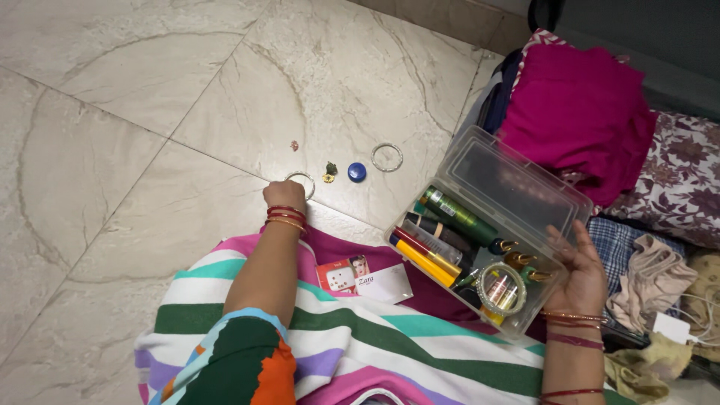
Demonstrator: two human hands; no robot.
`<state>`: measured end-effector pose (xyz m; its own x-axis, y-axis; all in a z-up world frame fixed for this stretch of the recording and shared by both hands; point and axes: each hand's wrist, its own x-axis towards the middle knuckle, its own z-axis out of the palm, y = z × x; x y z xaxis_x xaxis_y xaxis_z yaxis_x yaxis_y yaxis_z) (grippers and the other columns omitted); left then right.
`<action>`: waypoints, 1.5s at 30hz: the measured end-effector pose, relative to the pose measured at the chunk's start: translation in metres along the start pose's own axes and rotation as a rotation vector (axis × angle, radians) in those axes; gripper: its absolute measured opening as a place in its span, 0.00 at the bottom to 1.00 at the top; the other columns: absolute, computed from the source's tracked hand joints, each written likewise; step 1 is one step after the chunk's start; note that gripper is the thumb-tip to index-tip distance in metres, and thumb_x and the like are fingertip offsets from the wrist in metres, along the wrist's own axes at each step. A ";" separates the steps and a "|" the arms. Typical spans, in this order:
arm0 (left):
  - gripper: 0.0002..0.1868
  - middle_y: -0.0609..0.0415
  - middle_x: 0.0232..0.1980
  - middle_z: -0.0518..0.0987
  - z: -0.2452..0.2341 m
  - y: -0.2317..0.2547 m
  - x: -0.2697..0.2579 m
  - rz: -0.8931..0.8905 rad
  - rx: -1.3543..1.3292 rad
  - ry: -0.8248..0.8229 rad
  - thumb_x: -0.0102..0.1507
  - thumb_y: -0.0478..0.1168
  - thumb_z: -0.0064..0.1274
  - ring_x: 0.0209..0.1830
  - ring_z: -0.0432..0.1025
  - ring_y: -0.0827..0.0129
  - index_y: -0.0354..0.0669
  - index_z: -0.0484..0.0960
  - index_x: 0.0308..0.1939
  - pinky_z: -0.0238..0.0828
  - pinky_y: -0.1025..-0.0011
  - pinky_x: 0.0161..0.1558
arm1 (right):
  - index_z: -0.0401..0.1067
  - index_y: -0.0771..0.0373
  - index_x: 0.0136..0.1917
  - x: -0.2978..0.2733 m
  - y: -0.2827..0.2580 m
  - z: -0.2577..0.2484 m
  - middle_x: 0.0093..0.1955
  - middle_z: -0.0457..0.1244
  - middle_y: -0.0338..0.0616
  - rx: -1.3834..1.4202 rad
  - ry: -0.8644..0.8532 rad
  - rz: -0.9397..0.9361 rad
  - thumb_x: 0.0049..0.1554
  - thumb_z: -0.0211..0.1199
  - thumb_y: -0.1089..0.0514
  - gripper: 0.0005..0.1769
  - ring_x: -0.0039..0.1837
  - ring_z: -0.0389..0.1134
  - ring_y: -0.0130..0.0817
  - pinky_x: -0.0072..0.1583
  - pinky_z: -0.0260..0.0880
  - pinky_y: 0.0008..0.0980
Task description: The person organizes cosmetic and personal items into a clear plastic container by hand and places them into an open suitcase on the floor.
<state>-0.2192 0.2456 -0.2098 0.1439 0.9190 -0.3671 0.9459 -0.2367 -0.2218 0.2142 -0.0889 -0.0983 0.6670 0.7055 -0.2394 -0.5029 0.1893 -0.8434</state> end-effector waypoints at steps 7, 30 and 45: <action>0.12 0.57 0.49 0.87 0.013 0.000 0.011 -0.031 -0.044 -0.015 0.67 0.39 0.51 0.50 0.82 0.62 0.53 0.89 0.47 0.78 0.66 0.39 | 0.53 0.64 0.82 -0.004 -0.003 0.008 0.72 0.62 0.61 -0.024 0.034 0.009 0.60 0.45 0.71 0.37 0.65 0.69 0.39 0.64 0.74 0.37; 0.08 0.56 0.42 0.76 -0.090 0.037 -0.024 0.514 -2.033 -0.049 0.71 0.36 0.45 0.38 0.70 0.72 0.41 0.77 0.51 0.70 0.69 0.40 | 0.54 0.65 0.82 -0.004 -0.004 0.012 0.71 0.63 0.60 -0.055 0.032 -0.017 0.58 0.43 0.71 0.38 0.64 0.69 0.39 0.65 0.72 0.35; 0.09 0.47 0.44 0.79 -0.118 0.048 -0.071 0.571 -2.547 -0.421 0.72 0.35 0.36 0.37 0.70 0.66 0.38 0.72 0.51 0.71 0.67 0.42 | 0.56 0.63 0.82 -0.008 -0.006 0.020 0.70 0.64 0.58 -0.085 0.064 0.001 0.59 0.41 0.71 0.38 0.60 0.69 0.37 0.56 0.73 0.35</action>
<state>-0.1496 0.2066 -0.0879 0.5860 0.8015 -0.1197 -0.6074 0.5322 0.5898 0.2005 -0.0819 -0.0817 0.7014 0.6604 -0.2681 -0.4568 0.1278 -0.8804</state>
